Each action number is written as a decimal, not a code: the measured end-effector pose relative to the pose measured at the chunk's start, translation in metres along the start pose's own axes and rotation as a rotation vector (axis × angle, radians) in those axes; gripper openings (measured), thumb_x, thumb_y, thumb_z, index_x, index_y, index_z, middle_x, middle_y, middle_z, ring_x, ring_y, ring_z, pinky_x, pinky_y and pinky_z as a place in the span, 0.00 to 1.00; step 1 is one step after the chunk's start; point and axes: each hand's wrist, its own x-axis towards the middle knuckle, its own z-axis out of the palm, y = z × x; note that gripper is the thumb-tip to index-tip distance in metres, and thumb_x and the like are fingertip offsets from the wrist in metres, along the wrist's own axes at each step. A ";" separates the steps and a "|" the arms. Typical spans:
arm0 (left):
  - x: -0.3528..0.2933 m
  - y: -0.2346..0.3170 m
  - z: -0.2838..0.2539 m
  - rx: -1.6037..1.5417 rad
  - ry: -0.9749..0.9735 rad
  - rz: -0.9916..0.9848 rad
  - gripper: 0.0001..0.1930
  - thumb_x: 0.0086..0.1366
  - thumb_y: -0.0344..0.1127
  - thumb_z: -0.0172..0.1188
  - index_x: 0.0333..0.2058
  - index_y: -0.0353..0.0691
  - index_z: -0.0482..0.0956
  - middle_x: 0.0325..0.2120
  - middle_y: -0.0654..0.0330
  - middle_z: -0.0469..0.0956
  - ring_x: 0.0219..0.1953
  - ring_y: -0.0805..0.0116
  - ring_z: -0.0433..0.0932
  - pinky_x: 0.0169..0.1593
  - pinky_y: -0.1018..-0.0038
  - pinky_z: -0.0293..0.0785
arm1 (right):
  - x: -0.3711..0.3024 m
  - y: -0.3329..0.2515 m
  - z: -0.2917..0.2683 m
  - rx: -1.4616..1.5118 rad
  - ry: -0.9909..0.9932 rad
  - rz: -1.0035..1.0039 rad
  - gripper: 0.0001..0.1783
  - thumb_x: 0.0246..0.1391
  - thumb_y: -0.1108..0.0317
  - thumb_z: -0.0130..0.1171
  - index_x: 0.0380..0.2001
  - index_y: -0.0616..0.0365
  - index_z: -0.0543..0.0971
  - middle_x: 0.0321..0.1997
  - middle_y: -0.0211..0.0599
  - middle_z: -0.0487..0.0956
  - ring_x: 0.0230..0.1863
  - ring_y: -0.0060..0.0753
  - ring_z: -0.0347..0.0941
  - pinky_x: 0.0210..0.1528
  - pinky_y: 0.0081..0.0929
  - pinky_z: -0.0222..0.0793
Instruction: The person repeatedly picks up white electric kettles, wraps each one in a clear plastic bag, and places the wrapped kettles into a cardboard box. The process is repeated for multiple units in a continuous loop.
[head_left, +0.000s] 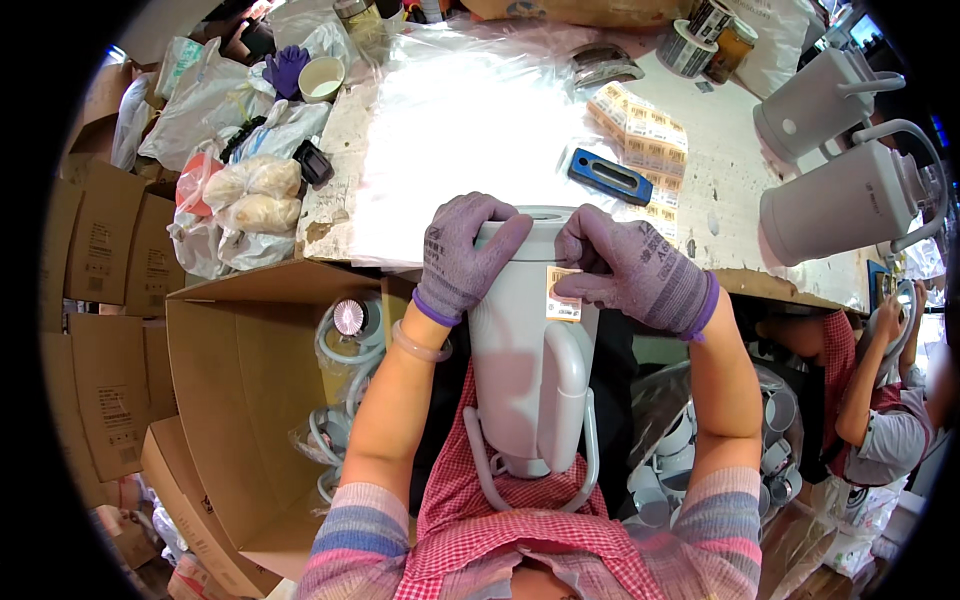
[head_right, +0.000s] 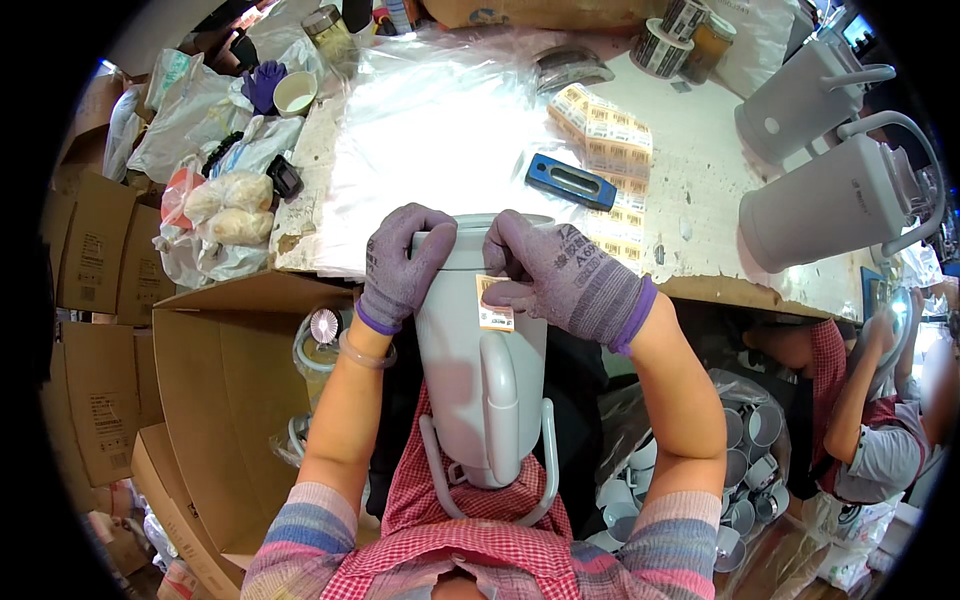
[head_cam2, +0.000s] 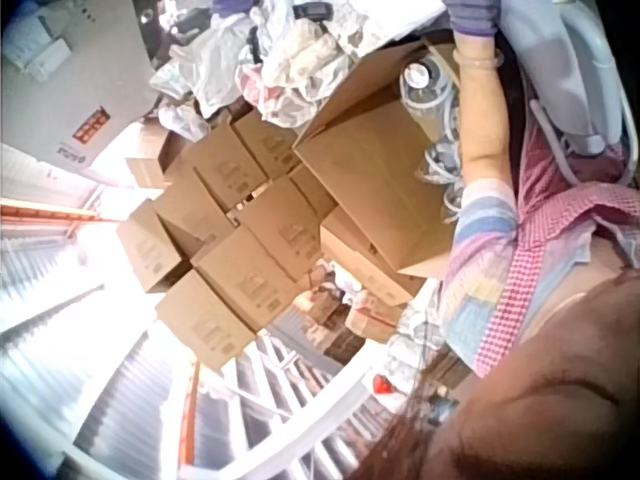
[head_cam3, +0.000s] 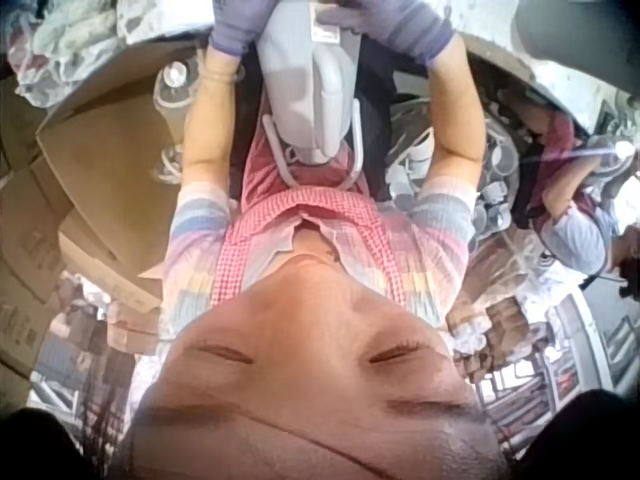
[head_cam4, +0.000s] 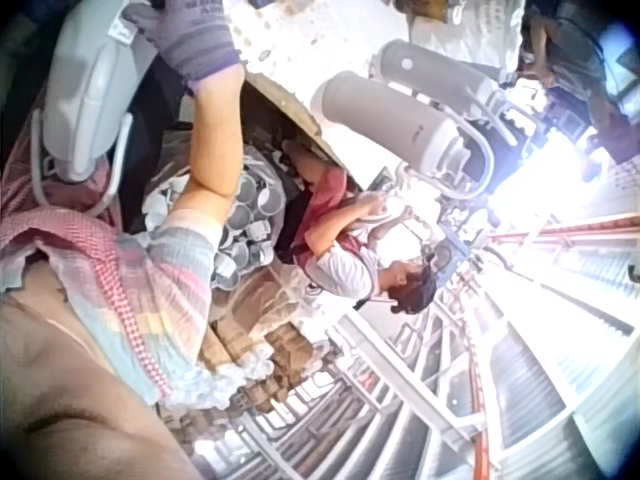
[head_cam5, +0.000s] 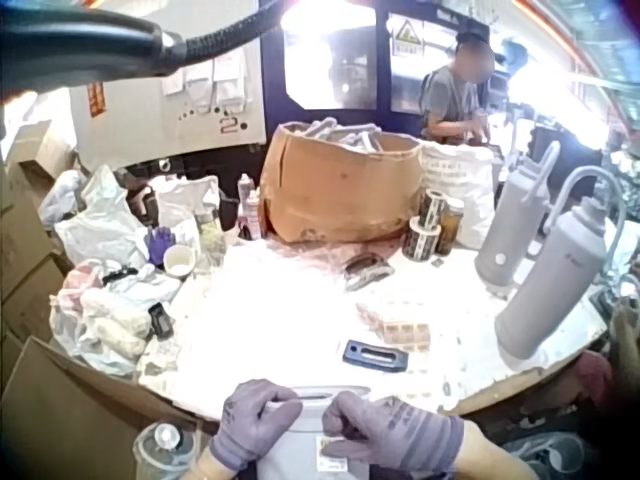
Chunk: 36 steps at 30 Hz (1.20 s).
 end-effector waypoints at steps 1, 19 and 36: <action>0.000 0.000 0.000 -0.005 -0.002 0.002 0.09 0.58 0.39 0.67 0.29 0.40 0.80 0.25 0.56 0.79 0.30 0.55 0.78 0.40 0.64 0.72 | 0.000 0.000 -0.001 -0.002 -0.005 0.002 0.17 0.52 0.65 0.66 0.37 0.59 0.69 0.27 0.42 0.74 0.30 0.41 0.73 0.36 0.35 0.70; -0.009 -0.022 -0.003 -0.236 0.008 -0.104 0.05 0.62 0.32 0.62 0.30 0.36 0.80 0.27 0.58 0.78 0.32 0.65 0.76 0.40 0.72 0.72 | -0.009 0.085 -0.042 0.083 0.317 0.139 0.18 0.56 0.58 0.67 0.44 0.59 0.80 0.37 0.34 0.82 0.40 0.25 0.77 0.47 0.25 0.73; 0.041 -0.106 -0.034 0.166 -0.129 0.080 0.13 0.54 0.37 0.72 0.36 0.38 0.83 0.34 0.58 0.80 0.42 0.63 0.79 0.50 0.69 0.75 | -0.074 0.135 0.033 0.326 0.968 -0.307 0.34 0.66 0.44 0.44 0.29 0.68 0.80 0.34 0.51 0.82 0.40 0.44 0.78 0.51 0.41 0.71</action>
